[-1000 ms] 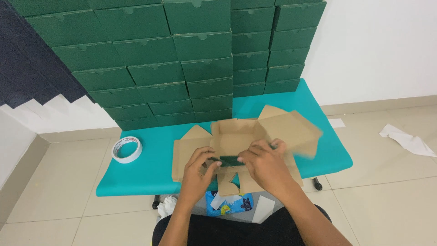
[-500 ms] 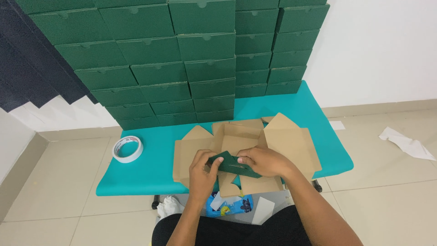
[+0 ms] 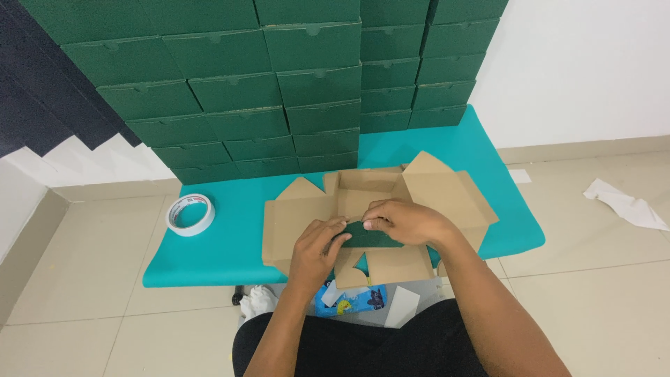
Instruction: Folding and assembling small green cardboard boxes from flat templates.
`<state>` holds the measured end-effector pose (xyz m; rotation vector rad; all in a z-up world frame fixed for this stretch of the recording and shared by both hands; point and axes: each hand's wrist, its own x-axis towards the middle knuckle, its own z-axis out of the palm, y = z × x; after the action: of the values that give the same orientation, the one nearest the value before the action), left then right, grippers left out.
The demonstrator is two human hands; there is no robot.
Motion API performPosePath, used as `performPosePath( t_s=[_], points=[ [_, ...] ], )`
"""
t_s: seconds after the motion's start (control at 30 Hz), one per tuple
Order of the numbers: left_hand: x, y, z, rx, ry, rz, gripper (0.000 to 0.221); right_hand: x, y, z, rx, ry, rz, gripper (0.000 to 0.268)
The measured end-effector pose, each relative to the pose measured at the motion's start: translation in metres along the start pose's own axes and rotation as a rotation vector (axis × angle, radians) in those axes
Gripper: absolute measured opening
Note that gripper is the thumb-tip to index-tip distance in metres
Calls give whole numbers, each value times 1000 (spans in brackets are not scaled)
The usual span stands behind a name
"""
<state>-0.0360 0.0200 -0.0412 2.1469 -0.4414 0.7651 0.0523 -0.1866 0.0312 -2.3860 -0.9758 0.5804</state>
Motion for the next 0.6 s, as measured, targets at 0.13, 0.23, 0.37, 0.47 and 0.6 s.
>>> performPosePath(
  t_s=[0.13,0.23,0.37,0.47,0.6],
  points=[
    [2,-3,0,-41,-25,-13,7,-4,7,-2,51,-56,34,36],
    [0,-11,3,-113,-50,-56,6,-5,6,-4,65,-127,11,36],
    [-1,-12,5,-129,-106,1,6,-3,5,-4,-11,-45,36,30],
    [2,-7,5,-138,-117,27,10,-2,-3,-6,-5,26,41,29],
    [5,-10,5,-105,-131,40,15,0,-8,0,45,103,31,27]
  ],
)
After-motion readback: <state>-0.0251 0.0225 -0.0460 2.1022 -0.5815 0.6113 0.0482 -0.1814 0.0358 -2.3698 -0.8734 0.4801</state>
